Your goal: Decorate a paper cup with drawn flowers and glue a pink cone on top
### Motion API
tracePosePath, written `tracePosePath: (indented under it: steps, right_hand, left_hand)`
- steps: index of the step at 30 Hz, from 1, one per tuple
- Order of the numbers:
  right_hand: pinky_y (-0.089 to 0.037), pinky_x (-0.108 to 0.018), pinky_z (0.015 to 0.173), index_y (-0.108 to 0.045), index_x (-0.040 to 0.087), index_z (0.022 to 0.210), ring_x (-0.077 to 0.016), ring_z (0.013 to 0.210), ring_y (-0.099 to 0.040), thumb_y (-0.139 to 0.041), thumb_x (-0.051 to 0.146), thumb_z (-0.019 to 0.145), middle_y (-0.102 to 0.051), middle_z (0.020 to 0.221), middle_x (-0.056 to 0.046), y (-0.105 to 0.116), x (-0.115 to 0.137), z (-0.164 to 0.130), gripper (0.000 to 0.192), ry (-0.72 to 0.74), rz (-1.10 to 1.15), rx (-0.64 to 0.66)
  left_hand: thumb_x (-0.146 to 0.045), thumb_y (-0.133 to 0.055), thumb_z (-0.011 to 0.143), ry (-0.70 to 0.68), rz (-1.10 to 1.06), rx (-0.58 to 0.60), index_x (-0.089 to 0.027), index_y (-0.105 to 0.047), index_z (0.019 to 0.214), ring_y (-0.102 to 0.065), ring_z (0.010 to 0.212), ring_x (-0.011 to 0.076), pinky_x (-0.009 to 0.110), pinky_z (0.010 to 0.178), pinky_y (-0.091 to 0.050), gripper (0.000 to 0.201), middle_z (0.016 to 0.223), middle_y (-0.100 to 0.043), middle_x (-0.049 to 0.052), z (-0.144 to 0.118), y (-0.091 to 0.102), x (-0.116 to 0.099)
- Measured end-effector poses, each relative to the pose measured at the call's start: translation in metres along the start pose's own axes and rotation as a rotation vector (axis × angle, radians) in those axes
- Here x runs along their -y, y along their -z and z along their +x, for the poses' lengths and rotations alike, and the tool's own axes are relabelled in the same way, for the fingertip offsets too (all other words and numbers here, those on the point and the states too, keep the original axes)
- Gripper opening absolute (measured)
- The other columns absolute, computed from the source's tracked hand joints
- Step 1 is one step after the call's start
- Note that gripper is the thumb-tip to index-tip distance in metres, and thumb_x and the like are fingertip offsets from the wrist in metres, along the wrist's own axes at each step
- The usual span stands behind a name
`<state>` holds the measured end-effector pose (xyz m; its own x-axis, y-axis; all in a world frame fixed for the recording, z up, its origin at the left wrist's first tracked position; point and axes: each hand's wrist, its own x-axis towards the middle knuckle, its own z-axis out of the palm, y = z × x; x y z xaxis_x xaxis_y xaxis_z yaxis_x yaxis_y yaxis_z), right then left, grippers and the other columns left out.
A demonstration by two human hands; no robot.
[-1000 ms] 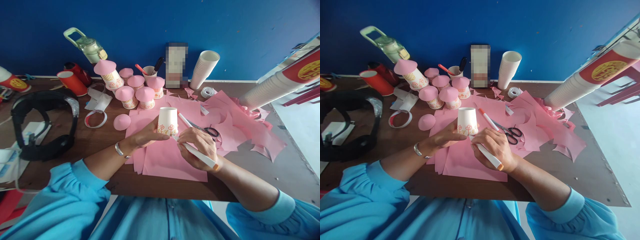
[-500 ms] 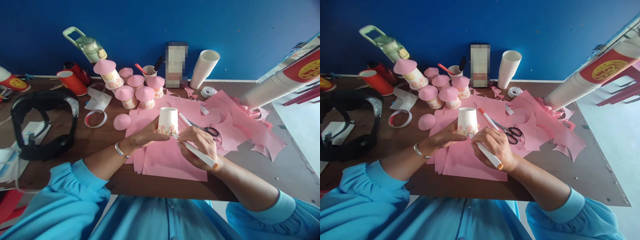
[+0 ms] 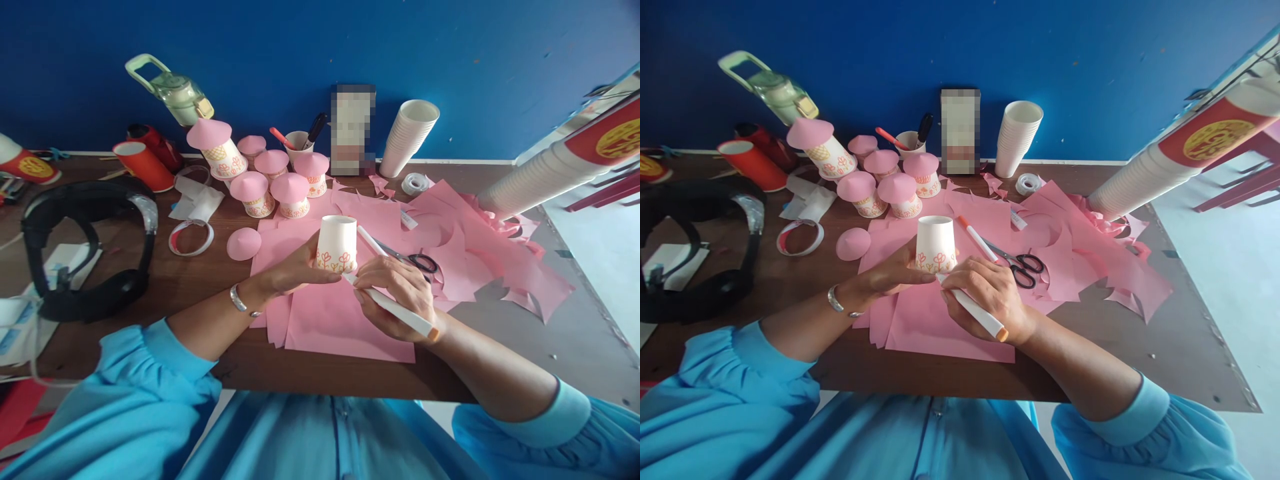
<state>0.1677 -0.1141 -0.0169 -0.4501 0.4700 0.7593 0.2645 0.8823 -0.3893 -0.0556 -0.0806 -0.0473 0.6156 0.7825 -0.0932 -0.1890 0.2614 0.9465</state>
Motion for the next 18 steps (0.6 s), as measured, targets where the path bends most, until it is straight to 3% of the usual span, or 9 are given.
tracePosePath:
  steps: [7,13,18]
  right_hand:
    - [-0.063,-0.033,0.063,-0.062,0.023,0.108,-0.0186,0.070,-0.072,-0.064,0.005,0.091,-0.071,0.081,-0.002,0.0027,0.0016,0.0016,0.025,-0.013,0.015,-0.040]
    - [-0.065,-0.033,0.065,-0.064,0.023,0.109,-0.0186,0.074,-0.074,-0.065,0.007,0.093,-0.073,0.087,-0.004,0.0012,-0.0014,-0.0038,0.022,-0.083,-0.069,-0.134]
    - [-0.067,-0.033,0.068,-0.064,0.025,0.114,-0.0195,0.081,-0.078,-0.066,0.010,0.095,-0.076,0.094,-0.004,0.0013,-0.0028,-0.0045,0.024,-0.109,-0.082,-0.128]
  left_hand:
    - [-0.035,-0.090,0.081,-0.046,0.006,0.037,-0.026,-0.065,0.134,-0.065,0.106,0.0238,0.039,0.092,-0.052,0.060,0.117,-0.070,0.008,0.0010,0.0019,0.0014]
    - [-0.029,-0.089,0.083,-0.049,-0.084,0.046,-0.029,-0.053,0.152,-0.067,0.115,0.0257,0.042,0.102,-0.054,0.078,0.127,-0.070,0.010,0.0014,0.0020,0.0013]
    - [-0.033,-0.086,0.086,-0.093,-0.087,0.047,-0.031,-0.063,0.137,-0.066,0.121,0.0278,0.045,0.107,-0.052,0.056,0.128,-0.070,0.007,0.0027,-0.0033,-0.0061]
